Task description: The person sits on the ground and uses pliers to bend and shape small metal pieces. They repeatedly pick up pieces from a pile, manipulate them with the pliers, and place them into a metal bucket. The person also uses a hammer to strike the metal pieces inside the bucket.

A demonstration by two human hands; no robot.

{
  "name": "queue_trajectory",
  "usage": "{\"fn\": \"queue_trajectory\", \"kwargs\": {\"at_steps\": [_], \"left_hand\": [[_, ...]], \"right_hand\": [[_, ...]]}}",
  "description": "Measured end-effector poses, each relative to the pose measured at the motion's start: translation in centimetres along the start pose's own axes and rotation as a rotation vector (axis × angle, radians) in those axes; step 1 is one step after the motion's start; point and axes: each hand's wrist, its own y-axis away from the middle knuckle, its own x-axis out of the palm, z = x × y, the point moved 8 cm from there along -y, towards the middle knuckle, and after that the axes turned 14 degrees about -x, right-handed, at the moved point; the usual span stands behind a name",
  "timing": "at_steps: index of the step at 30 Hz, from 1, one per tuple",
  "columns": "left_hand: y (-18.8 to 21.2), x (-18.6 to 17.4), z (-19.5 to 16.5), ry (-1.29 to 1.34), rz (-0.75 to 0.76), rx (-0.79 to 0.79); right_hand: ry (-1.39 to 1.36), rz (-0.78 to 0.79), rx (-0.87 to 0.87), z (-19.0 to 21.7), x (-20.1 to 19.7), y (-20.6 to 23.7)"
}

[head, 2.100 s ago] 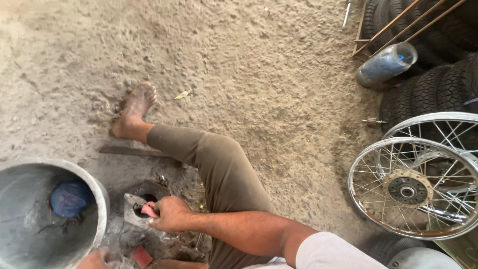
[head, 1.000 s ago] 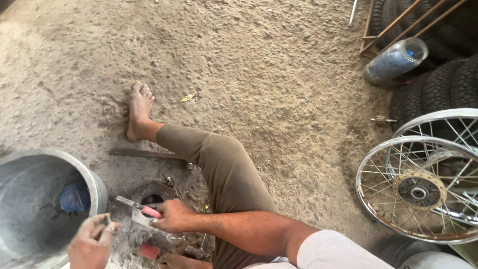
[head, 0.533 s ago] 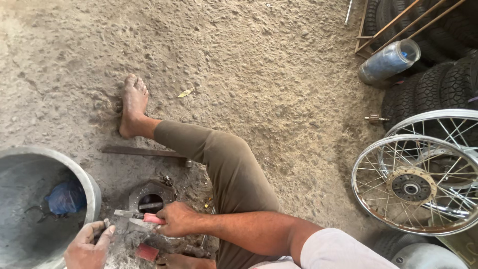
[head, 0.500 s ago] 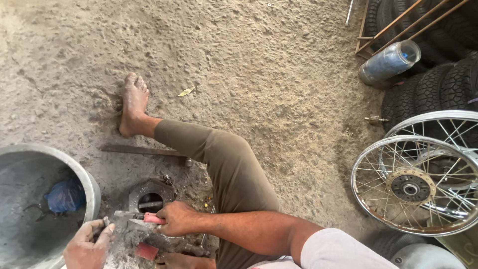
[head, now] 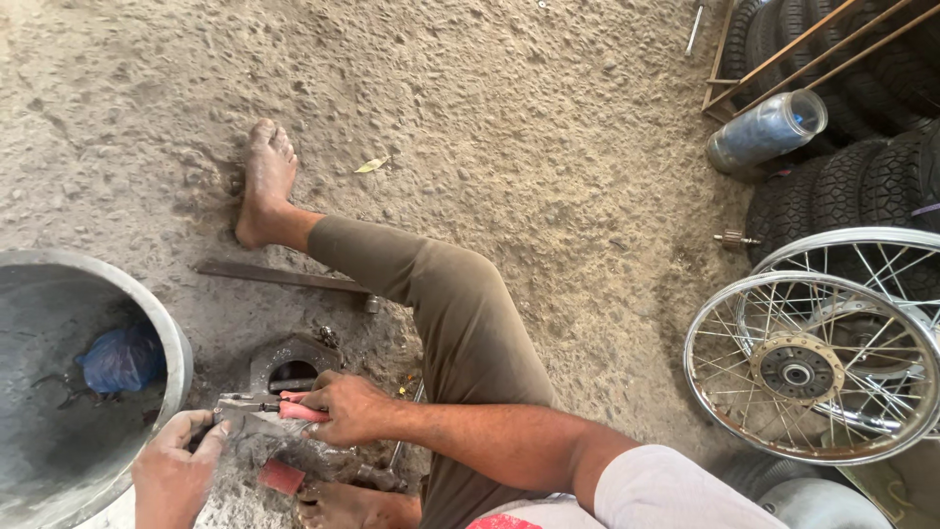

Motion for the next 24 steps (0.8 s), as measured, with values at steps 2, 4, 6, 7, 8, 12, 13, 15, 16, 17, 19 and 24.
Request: {"fn": "queue_trajectory", "kwargs": {"at_steps": [2,4,6,7,8,12,13,15,16,17,19,24], "left_hand": [[0.4,-0.4,-0.8,0.098,0.009,0.050],[0.6,-0.7,-1.4,0.024,-0.018,0.043],[1.0,-1.0,-2.8,0.047,-0.036,0.139],[1.4,-1.6,-3.6,0.104,-0.055,0.221],[1.4,-1.6,-3.7,0.208,-0.001,0.203],[2.6,-3.7,-5.0,0.265,-0.065,0.300],[2.6,-3.9,-4.9,0.284,-0.042,0.248],[3.1,-4.5,-5.2,0.347,-0.021,0.191],[3.4,-4.3,-4.8,0.402,0.049,0.095],[3.7,-4.3,-4.8,0.429,0.077,0.041],[4.1,-4.3,-4.8,0.476,0.146,-0.043],[5.1,-6.0,-7.0,0.351,0.033,0.234]], "right_hand": [[-0.012,0.021,0.003,0.1,0.1,0.0],[0.015,0.010,-0.018,0.4,-0.3,-0.2],[0.072,-0.010,-0.072,1.0,-0.7,-0.6],[0.077,0.008,-0.001,0.5,-0.7,-0.5],[0.074,0.043,0.059,0.2,-0.4,-0.7],[-0.062,-0.124,0.152,0.4,-1.8,-0.7],[0.071,-0.066,0.089,1.2,-2.0,-1.0],[-0.008,-0.221,-0.185,4.0,-3.5,-1.0],[0.009,-0.199,-0.190,4.5,-3.6,-0.8],[0.031,-0.186,-0.191,4.9,-3.8,-0.7],[0.098,-0.172,-0.218,5.7,-4.1,-0.5],[0.248,-0.136,-0.284,6.8,-3.6,-0.5]]}}
